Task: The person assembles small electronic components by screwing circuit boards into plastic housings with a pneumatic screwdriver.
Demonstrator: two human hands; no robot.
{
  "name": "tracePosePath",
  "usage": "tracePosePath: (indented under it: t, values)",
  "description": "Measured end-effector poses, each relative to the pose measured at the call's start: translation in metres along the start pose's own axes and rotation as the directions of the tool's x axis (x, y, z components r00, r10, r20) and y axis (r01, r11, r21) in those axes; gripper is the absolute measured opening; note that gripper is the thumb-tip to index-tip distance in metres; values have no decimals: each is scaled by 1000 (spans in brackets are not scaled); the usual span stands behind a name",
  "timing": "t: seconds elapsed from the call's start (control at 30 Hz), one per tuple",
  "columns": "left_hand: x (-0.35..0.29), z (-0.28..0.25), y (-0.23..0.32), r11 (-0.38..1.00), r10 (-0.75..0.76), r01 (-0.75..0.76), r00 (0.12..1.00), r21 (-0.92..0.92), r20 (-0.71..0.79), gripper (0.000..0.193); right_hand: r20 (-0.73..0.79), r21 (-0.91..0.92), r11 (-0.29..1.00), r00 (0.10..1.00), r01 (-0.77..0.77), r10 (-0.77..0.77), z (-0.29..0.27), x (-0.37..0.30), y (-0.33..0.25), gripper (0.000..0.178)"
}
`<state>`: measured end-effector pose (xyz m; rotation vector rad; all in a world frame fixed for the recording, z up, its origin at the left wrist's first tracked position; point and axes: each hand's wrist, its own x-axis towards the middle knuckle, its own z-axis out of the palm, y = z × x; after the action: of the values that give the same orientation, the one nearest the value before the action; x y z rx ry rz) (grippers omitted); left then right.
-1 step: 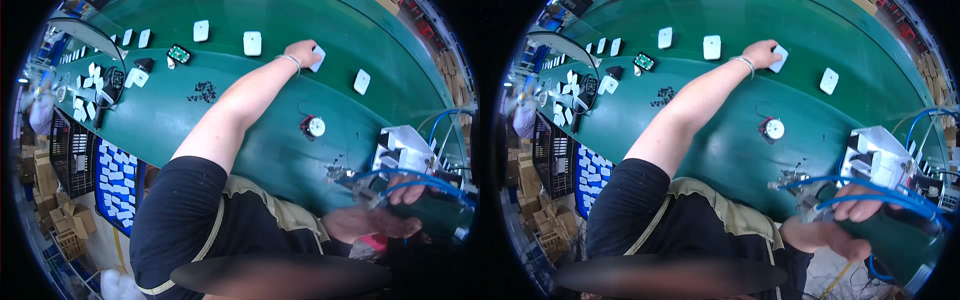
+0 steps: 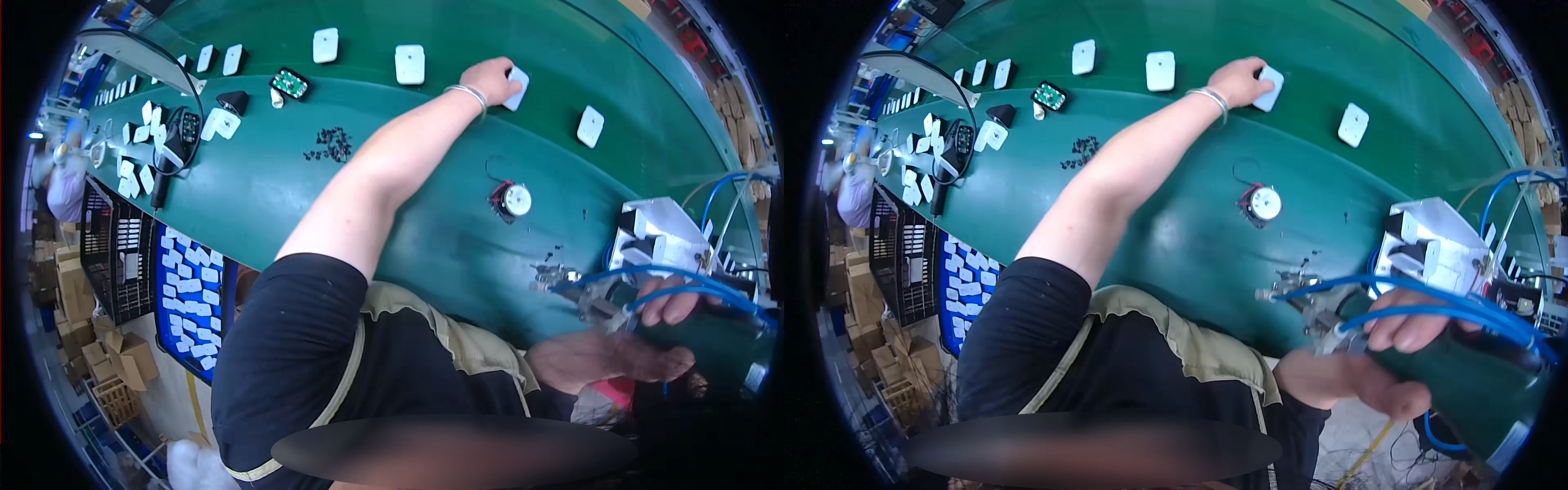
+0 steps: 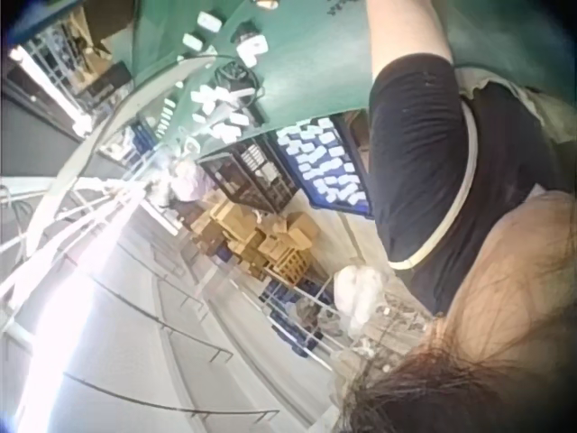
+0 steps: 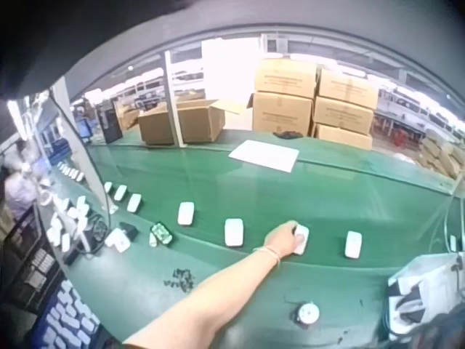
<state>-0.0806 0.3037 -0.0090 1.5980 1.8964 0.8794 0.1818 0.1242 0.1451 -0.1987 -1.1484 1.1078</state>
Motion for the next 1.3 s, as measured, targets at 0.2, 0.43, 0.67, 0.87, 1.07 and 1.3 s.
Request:
tracePosePath:
  t: [0.2,0.43,0.67,0.87,1.07,1.3]
  values:
    - [-123,-29,26,783,-9,199,951,-590,309,49,113,-58,998,993,-19,25,-7,-4,-19,69]
    - [-268,-22,3,608,-140,503,829,-614,541,31,302,202,964,947,-175,109,12,-1,2,70]
    - [-272,-11,20,567,-81,554,774,-610,628,41,242,154,974,962,-169,129,35,-7,-11,54]
    - [-272,-10,24,576,-35,533,773,-620,633,37,196,165,984,980,-71,37,45,-10,-2,53]
    - [-274,-12,25,563,-42,530,784,-634,619,36,166,197,973,982,-117,84,31,-8,-5,55]
    - [-278,-7,18,592,-50,494,811,-637,582,38,330,57,972,923,-229,198,35,-13,3,70]
